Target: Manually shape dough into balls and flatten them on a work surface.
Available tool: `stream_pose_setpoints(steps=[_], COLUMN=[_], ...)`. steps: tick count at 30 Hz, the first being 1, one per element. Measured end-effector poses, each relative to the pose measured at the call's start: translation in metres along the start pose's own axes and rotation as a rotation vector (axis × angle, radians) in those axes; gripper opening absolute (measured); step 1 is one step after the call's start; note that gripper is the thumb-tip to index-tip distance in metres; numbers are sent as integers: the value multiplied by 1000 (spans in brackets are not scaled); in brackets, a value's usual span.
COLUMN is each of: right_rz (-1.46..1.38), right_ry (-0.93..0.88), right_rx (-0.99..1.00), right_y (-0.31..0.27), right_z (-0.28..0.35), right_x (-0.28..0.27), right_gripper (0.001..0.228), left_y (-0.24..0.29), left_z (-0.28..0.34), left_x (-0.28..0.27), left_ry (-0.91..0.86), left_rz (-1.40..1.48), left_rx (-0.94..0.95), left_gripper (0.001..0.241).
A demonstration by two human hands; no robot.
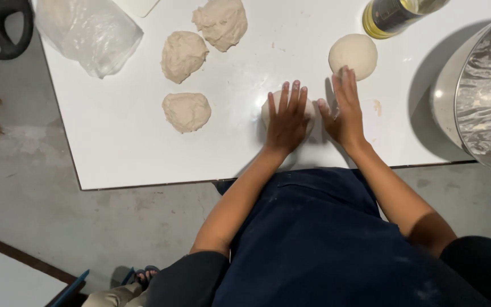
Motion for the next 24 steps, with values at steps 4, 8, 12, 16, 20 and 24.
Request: stream_pose_setpoints(steps=[4, 8, 12, 16, 20, 24], right_rz=[177, -173, 314, 412, 426, 302], right_ry=[-114, -288, -347, -330, -254, -171], right_rx=[168, 14, -234, -351, -344, -423], right_y=[22, 37, 15, 4, -15, -11], right_z=[11, 28, 27, 32, 26, 11], right_x=[12, 35, 38, 42, 30, 27], right_gripper=[58, 76, 93, 92, 93, 96], left_y=[-2, -2, -17, -20, -14, -17], left_z=[-22, -31, -4, -14, -7, -15], left_x=[3, 10, 28, -34, -27, -25], left_ry=[-152, -147, -138, 173, 29, -96], left_rz=[-11, -20, 15, 551, -15, -63], left_rx=[-49, -108, 3, -168, -32, -39], left_gripper=[82, 77, 67, 67, 59, 63])
Point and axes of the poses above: each hand's wrist, its own z-axis away from the middle knuckle, its own x-axis out of the palm, y = z × x, the point moved 4 cm from there along -z, towards the middle knuckle, and after that the axes turned 11 degrees about x, right-handed, at the moved point
